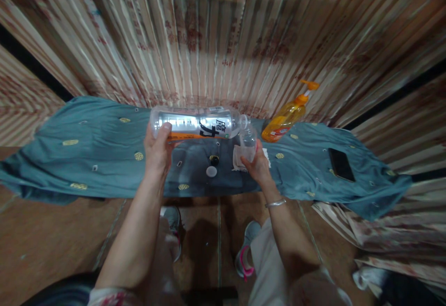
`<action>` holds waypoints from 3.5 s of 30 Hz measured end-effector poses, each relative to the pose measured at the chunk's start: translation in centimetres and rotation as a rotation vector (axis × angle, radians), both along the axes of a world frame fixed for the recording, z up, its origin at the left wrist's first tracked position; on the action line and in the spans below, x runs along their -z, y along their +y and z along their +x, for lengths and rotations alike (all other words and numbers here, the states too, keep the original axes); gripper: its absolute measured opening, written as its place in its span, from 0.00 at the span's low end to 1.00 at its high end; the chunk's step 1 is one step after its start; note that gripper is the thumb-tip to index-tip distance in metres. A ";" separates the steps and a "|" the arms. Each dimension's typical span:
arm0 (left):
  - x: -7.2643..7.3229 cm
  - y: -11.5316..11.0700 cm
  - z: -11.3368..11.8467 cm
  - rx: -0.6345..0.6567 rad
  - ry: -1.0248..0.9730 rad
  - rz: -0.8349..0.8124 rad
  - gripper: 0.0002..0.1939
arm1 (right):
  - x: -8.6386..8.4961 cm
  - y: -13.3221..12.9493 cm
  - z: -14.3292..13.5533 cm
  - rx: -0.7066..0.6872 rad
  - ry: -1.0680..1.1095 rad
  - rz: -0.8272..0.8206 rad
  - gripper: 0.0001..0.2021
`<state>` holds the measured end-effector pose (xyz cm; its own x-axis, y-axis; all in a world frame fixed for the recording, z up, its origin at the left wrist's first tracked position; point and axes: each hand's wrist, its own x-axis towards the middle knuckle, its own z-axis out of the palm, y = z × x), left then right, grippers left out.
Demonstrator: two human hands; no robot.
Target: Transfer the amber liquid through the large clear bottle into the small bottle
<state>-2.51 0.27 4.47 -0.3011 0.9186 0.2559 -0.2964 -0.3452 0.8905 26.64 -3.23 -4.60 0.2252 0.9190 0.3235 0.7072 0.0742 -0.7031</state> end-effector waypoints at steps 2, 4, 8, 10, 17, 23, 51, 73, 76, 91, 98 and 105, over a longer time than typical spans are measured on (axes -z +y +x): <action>0.0 0.0 0.0 0.000 -0.001 0.002 0.34 | 0.0 0.0 0.0 0.005 -0.011 -0.005 0.44; 0.0 0.0 0.0 -0.003 0.006 0.000 0.32 | -0.1 0.0 -0.1 0.011 -0.018 -0.014 0.43; 0.0 0.0 -0.1 -0.001 0.039 -0.001 0.31 | -0.4 -0.1 -0.2 0.012 -0.012 -0.032 0.44; 0.0 0.0 -0.2 0.004 0.050 0.008 0.31 | -0.5 -0.1 -0.2 0.015 -0.004 -0.039 0.44; -0.3 -0.1 0.0 0.000 0.035 0.000 0.33 | -0.7 -0.1 -0.3 0.010 0.019 -0.038 0.44; -0.4 -0.2 0.1 -0.005 0.016 -0.009 0.35 | -0.9 -0.2 -0.3 0.000 0.042 -0.044 0.43; -0.6 -0.3 0.2 0.005 0.015 -0.025 0.29 | 0.0 0.0 0.0 -0.004 -0.007 -0.003 0.43; -0.3 -0.1 0.1 0.018 0.041 -0.001 0.30 | -0.2 -0.1 -0.1 -0.001 0.021 -0.005 0.43; -0.4 -0.2 0.2 0.018 0.042 -0.008 0.30 | -0.4 -0.1 -0.2 0.007 0.024 -0.025 0.43; -0.6 -0.3 0.3 0.030 0.050 0.007 0.32 | -0.3 -0.1 -0.2 0.014 0.018 -0.025 0.43; -0.3 -0.2 0.2 0.013 0.051 -0.002 0.32 | -0.3 -0.2 -0.2 0.023 0.010 -0.024 0.44; -0.4 -0.2 0.3 0.013 0.029 0.008 0.32 | -0.3 -0.2 -0.2 0.021 0.028 -0.024 0.44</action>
<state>-2.22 0.07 4.88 -0.2813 0.9203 0.2718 -0.2746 -0.3486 0.8962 26.45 -3.43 -4.26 0.2533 0.9214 0.2948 0.6885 0.0423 -0.7240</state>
